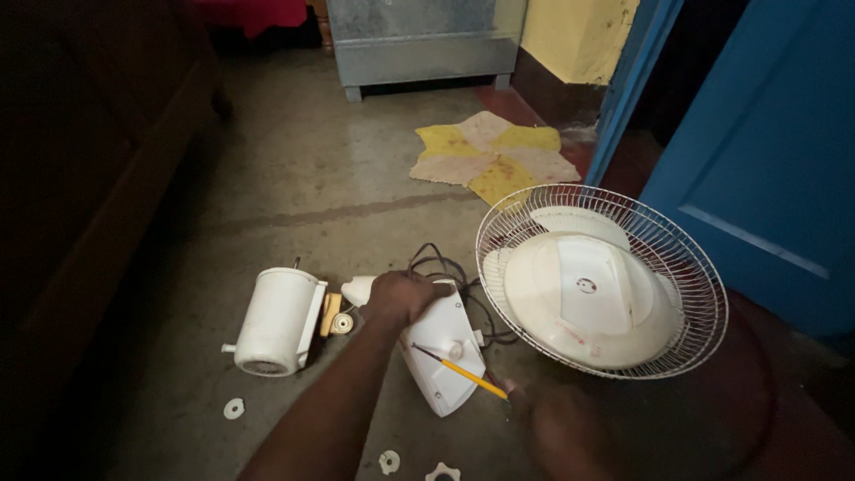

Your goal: The person disassembles a white electric fan on the floor, using a screwdriver to remove screws from the base and open the casing. They then inspect the internal wiring and components.

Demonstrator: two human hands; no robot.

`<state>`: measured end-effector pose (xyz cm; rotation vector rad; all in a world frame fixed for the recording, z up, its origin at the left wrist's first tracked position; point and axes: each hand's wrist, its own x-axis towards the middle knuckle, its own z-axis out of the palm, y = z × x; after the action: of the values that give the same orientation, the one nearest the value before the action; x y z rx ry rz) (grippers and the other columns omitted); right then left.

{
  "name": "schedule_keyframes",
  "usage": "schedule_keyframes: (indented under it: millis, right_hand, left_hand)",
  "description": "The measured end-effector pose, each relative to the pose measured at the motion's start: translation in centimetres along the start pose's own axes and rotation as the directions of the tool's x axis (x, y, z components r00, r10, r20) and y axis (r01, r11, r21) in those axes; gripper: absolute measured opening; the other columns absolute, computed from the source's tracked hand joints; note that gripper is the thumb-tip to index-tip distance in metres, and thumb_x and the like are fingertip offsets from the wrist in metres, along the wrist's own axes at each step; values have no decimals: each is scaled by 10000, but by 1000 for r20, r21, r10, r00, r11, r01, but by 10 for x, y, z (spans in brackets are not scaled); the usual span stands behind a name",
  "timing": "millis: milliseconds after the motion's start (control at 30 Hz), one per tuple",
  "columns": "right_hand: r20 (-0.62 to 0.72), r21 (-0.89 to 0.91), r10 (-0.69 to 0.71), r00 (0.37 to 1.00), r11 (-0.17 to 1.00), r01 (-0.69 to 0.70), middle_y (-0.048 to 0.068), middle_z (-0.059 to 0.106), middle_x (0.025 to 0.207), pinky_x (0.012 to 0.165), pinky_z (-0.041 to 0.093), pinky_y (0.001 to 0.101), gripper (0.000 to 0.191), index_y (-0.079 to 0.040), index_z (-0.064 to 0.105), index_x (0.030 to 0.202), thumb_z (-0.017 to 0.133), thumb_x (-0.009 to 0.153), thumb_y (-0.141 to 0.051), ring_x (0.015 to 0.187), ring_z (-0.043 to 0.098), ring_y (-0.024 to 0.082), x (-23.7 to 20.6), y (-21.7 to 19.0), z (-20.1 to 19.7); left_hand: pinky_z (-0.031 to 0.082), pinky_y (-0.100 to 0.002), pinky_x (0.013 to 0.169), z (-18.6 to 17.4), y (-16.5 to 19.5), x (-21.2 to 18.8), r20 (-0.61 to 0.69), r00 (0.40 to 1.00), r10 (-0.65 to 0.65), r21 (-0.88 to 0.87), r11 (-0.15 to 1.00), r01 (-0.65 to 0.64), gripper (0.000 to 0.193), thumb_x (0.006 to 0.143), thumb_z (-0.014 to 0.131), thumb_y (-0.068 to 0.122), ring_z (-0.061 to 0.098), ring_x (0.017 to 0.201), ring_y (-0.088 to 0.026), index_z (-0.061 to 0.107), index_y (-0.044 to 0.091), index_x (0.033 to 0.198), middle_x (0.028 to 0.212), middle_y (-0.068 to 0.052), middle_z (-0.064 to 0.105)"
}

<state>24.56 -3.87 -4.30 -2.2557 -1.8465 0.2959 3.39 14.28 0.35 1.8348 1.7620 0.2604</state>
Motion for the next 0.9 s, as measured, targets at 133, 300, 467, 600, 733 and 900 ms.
schedule_keyframes:
  millis: [133, 300, 467, 600, 733, 900]
  right_hand:
    - [91, -27, 163, 982, 986, -162, 150, 729, 909, 824, 553, 490, 437, -175, 776, 925, 671, 894, -598, 905, 715, 363, -5, -16, -16]
    - [-649, 46, -472, 597, 759, 649, 213, 713, 933, 729, 553, 479, 346, -59, 687, 989, 750, 798, -341, 856, 692, 401, -31, -20, -41]
    - [-94, 152, -75, 993, 984, 89, 173, 710, 902, 719, 550, 512, 465, -117, 709, 1034, 775, 745, -474, 809, 703, 402, -17, -12, -20]
    - [19, 4, -201, 979, 980, 201, 156, 707, 779, 750, 518, 540, 435, -139, 743, 850, 592, 1024, -507, 777, 682, 384, -3, 1, 7]
    - [-242, 4, -244, 939, 968, 252, 169, 693, 790, 682, 510, 546, 278, -133, 709, 907, 693, 856, -406, 747, 672, 404, -13, -4, 1]
    - [-396, 186, -239, 887, 925, 333, 185, 690, 821, 621, 510, 538, 345, -115, 689, 999, 796, 691, -226, 737, 673, 418, -30, -21, -37]
  left_hand:
    - [543, -391, 980, 1, 0, -4, -33, 995, -93, -112, 990, 89, 638, 693, 721, 696, 720, 1090, -262, 811, 172, 1045, 1140, -90, 768]
    - [522, -397, 998, 3, -2, 2, -42, 999, -9, -18, 1000, 9, 613, 743, 675, 694, 702, 1106, -279, 807, 189, 1064, 1160, -97, 755]
    - [516, -398, 996, 8, -9, 9, -23, 995, 99, 53, 994, -97, 595, 784, 618, 688, 707, 1095, -282, 805, 198, 1064, 1139, -95, 768]
    - [520, -380, 998, 10, -12, 12, -32, 998, 53, 0, 999, -53, 587, 769, 638, 676, 715, 1098, -271, 807, 188, 1049, 1123, -97, 775]
    - [510, -399, 986, 10, -10, 14, -32, 984, 176, 142, 975, -170, 594, 816, 588, 692, 691, 1111, -285, 799, 193, 1058, 1150, -91, 754]
    - [509, -384, 1002, 7, -10, 11, -1, 999, 42, 30, 999, -42, 596, 795, 626, 690, 703, 1107, -273, 810, 179, 1040, 1132, -112, 763]
